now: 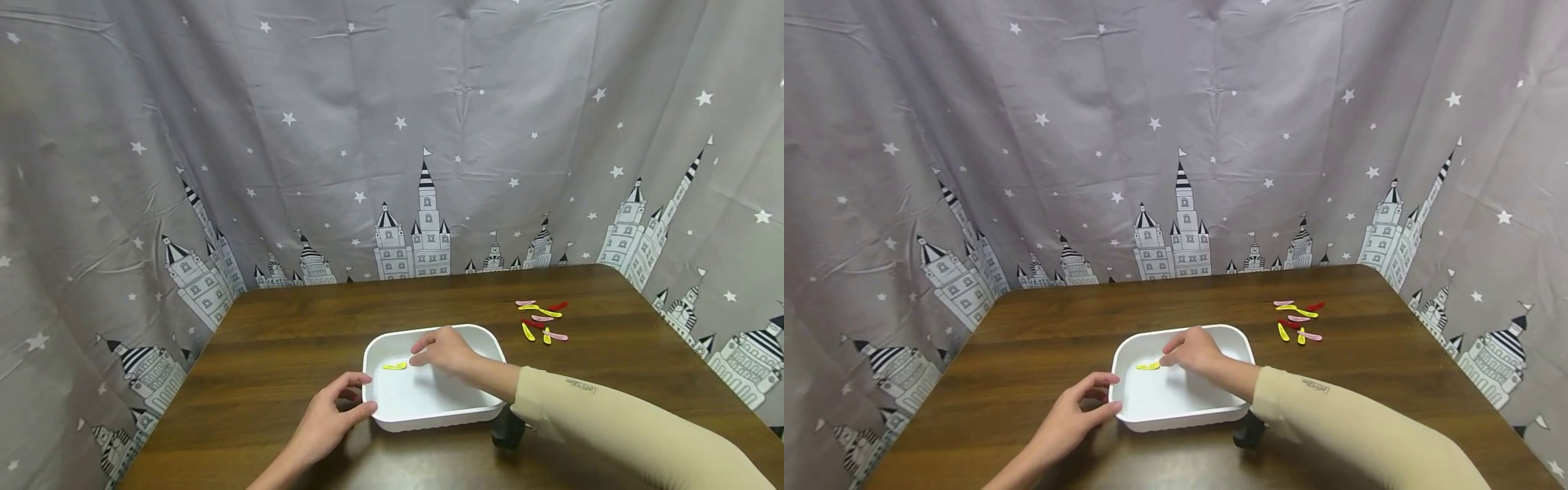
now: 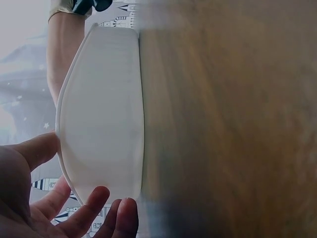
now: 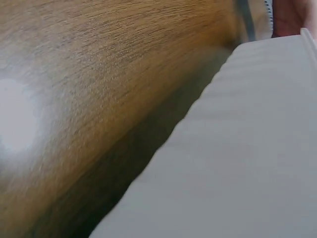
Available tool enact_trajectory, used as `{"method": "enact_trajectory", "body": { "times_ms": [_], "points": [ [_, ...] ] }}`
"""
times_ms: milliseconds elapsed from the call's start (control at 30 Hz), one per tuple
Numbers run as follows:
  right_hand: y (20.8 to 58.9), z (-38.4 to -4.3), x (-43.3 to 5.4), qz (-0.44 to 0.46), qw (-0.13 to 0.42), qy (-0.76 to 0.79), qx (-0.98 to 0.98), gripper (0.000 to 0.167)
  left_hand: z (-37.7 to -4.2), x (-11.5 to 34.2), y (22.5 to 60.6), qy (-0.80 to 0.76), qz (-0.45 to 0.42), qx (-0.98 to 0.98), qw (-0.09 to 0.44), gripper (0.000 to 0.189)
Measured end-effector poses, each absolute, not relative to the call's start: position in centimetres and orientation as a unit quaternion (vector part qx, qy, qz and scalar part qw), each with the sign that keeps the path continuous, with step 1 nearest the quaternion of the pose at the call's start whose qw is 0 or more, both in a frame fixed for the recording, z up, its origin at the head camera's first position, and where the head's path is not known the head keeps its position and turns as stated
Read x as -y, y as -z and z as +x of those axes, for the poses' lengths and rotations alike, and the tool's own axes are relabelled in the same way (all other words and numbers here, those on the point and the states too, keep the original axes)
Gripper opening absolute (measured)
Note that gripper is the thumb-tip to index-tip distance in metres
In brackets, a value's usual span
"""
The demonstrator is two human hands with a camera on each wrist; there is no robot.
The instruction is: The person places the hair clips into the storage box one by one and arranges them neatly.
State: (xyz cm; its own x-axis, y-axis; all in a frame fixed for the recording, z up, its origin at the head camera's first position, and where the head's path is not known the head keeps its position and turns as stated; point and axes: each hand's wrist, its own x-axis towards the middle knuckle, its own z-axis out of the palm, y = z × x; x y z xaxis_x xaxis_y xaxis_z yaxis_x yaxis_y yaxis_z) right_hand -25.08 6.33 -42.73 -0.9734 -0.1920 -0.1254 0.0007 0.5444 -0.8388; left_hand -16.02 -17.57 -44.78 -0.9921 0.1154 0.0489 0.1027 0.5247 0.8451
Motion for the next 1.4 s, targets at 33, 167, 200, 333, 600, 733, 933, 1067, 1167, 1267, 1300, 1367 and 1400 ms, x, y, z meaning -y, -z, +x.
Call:
{"method": "enact_trajectory", "body": {
  "times_ms": [33,167,200,333,600,733,933,1067,1167,1267,1300,1367,1400],
  "points": [
    [42.6,-25.1,-6.6,-0.048,0.105,0.479,-0.87,0.018,-16.1,17.5,44.8,-0.484,0.063,-0.873,0.007,0.036],
    [42.2,-25.1,-7.5,-0.026,0.119,0.497,-0.859,0.018,-16.2,17.5,44.8,-0.486,0.065,-0.871,0.004,0.036],
    [42.1,-25.1,-7.7,-0.024,0.122,0.5,-0.857,0.017,-16.2,17.5,44.8,-0.487,0.065,-0.871,0.003,0.036],
    [41.8,-24.9,-8.5,-0.018,0.122,0.504,-0.855,0.017,-16.2,17.6,44.9,-0.492,0.062,-0.868,0.005,0.036],
    [40.6,-24.9,-9.9,-0.009,0.112,0.504,-0.857,0.018,-16.4,17.5,44.9,-0.501,0.069,-0.863,0.001,0.036],
    [40.2,-24.8,-10.6,-0.006,0.111,0.509,-0.854,0.021,-16.2,17.6,45.1,-0.507,0.069,-0.859,0.007,0.036],
    [39.1,-24.9,-12.3,-0.002,0.105,0.524,-0.845,0.026,-16.2,17.7,45.3,-0.511,0.066,-0.857,0.009,0.037],
    [38.2,-25.0,-14.0,-0.017,0.096,0.54,-0.836,0.027,-16.1,17.7,45.3,-0.512,0.064,-0.857,0.01,0.037],
    [37.6,-25.2,-15.5,-0.026,0.085,0.543,-0.835,0.029,-16.1,17.7,45.3,-0.512,0.066,-0.856,0.007,0.037],
    [37.2,-25.4,-16.9,-0.028,0.073,0.542,-0.837,0.031,-16.2,17.7,45.3,-0.511,0.07,-0.857,0.004,0.037],
    [37.1,-25.4,-17.3,-0.026,0.071,0.542,-0.837,0.031,-16.2,17.7,45.3,-0.51,0.071,-0.857,0.003,0.037],
    [37.0,-25.5,-18.0,-0.026,0.065,0.54,-0.839,0.032,-16.3,17.7,45.2,-0.509,0.073,-0.857,0.003,0.037],
    [37.0,-25.5,-18.3,-0.026,0.063,0.538,-0.84,0.033,-16.3,17.8,45.2,-0.509,0.073,-0.858,0.003,0.037]
  ]
}}
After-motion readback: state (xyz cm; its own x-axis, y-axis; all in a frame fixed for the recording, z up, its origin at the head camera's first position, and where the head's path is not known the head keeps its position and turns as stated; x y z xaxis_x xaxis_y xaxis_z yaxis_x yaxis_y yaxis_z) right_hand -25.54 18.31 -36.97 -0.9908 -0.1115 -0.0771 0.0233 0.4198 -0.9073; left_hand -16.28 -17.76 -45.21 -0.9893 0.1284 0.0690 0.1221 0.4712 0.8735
